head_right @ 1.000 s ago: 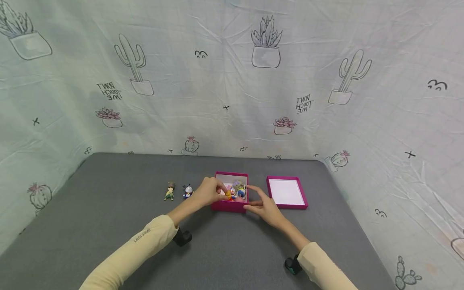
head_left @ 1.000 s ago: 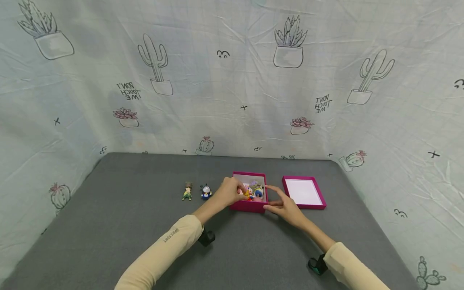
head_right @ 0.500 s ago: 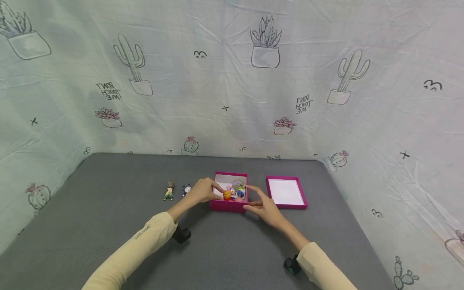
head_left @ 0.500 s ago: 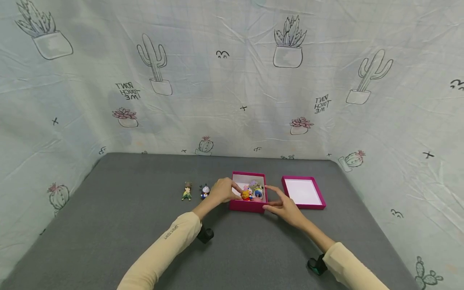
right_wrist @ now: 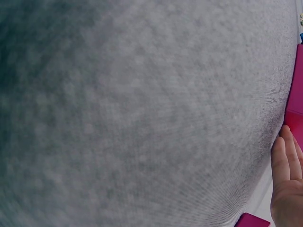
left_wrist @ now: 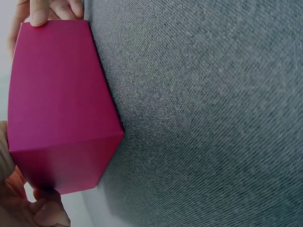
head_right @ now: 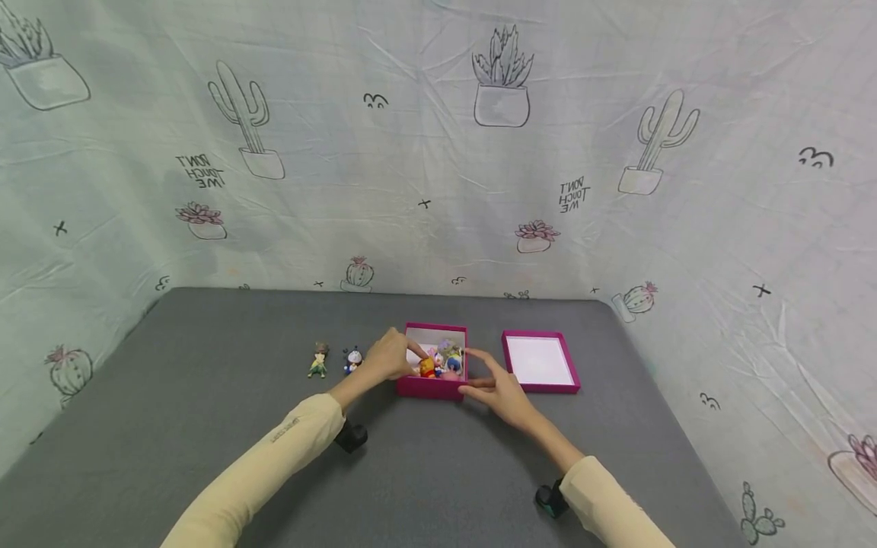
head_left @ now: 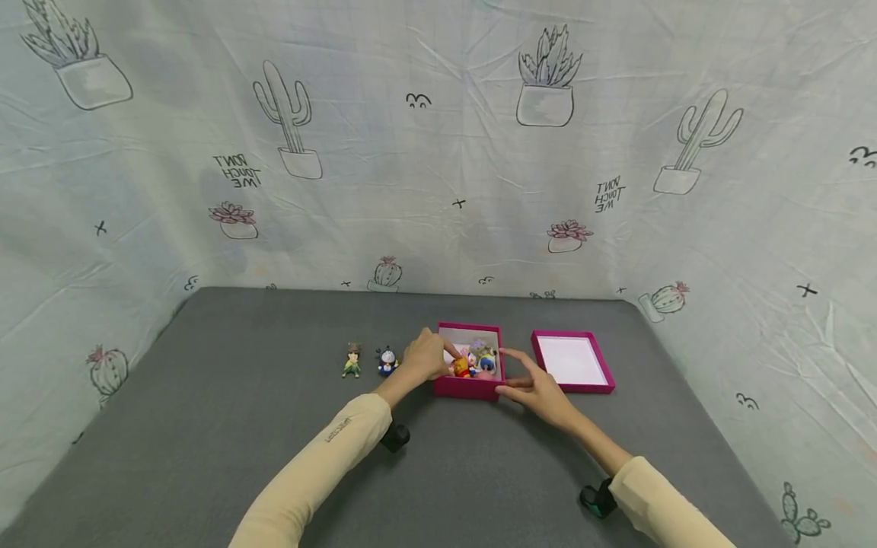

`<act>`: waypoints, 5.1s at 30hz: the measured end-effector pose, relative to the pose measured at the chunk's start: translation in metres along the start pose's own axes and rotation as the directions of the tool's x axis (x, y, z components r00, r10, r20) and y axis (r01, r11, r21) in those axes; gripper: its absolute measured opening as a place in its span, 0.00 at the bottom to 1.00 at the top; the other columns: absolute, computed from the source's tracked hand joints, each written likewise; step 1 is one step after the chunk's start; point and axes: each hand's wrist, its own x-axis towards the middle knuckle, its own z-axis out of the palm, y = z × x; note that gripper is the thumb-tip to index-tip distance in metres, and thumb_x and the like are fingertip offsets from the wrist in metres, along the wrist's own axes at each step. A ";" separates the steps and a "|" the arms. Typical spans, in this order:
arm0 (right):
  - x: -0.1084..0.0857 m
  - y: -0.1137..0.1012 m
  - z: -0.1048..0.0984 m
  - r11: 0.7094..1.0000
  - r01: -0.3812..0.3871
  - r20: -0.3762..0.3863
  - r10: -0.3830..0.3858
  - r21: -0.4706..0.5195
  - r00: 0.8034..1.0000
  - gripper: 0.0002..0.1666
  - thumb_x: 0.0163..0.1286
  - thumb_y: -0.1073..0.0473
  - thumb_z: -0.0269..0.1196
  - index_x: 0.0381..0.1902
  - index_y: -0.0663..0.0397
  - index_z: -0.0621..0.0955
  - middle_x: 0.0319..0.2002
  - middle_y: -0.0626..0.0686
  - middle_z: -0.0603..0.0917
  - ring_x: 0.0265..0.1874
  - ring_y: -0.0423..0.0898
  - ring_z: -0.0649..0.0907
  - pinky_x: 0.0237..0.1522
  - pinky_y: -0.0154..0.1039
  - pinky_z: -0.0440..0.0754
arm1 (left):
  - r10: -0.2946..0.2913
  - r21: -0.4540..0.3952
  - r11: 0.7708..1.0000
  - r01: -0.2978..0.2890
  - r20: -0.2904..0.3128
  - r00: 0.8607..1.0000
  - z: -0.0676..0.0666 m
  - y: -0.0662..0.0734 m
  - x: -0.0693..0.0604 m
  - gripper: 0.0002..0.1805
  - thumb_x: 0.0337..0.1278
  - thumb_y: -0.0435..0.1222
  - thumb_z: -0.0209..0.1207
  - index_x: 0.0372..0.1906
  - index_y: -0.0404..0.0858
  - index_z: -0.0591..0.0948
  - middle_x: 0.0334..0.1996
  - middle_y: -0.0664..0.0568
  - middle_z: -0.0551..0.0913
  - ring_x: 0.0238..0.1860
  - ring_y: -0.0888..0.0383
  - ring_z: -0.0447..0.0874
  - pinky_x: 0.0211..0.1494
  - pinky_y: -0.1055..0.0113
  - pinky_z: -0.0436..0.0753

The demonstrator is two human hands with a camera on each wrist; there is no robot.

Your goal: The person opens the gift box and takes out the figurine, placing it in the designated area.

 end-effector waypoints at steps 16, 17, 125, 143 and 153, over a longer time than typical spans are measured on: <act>0.002 0.036 0.004 1.000 0.007 -0.011 -0.007 0.012 1.000 0.40 0.65 0.58 0.66 0.71 0.53 0.62 0.51 0.68 0.80 0.44 0.54 0.85 0.42 0.43 0.83 | -0.020 0.040 0.999 0.020 -0.007 1.000 0.002 0.003 0.002 0.10 0.41 0.36 0.74 0.33 0.49 0.88 0.51 0.38 0.73 0.31 0.53 0.72 0.33 0.60 0.74; 0.003 0.036 0.004 1.000 0.010 -0.010 -0.010 0.015 1.000 0.40 0.65 0.57 0.66 0.71 0.53 0.62 0.52 0.69 0.80 0.44 0.54 0.85 0.42 0.43 0.83 | -0.020 0.038 0.999 0.020 -0.008 1.000 0.002 0.002 0.002 0.09 0.41 0.36 0.74 0.32 0.49 0.87 0.50 0.38 0.73 0.31 0.53 0.72 0.33 0.60 0.74; 0.002 0.033 0.005 0.997 -0.072 -0.011 0.072 -0.003 0.997 0.41 0.65 0.55 0.66 0.72 0.47 0.61 0.56 0.69 0.77 0.46 0.54 0.84 0.44 0.43 0.83 | 0.241 0.143 0.965 -0.222 -0.135 0.961 -0.001 -0.012 0.005 0.31 0.42 0.46 0.72 0.55 0.43 0.77 0.42 0.52 0.82 0.43 0.52 0.77 0.51 0.56 0.74; 0.003 0.034 0.005 0.998 -0.067 -0.012 0.067 -0.009 0.998 0.40 0.64 0.54 0.66 0.71 0.46 0.62 0.54 0.68 0.78 0.46 0.53 0.85 0.44 0.43 0.83 | 0.311 -0.281 0.890 -0.359 -0.203 0.929 0.001 -0.041 0.009 0.28 0.48 0.38 0.71 0.55 0.44 0.74 0.49 0.49 0.84 0.52 0.50 0.75 0.55 0.47 0.53; 0.003 0.032 0.004 0.996 -0.093 -0.003 0.093 -0.005 0.996 0.41 0.64 0.54 0.66 0.72 0.45 0.61 0.56 0.68 0.77 0.46 0.53 0.85 0.45 0.44 0.82 | 0.321 -0.430 0.821 -0.375 -0.195 0.927 -0.003 -0.045 0.009 0.30 0.48 0.35 0.70 0.59 0.46 0.75 0.50 0.50 0.84 0.56 0.52 0.76 0.56 0.45 0.50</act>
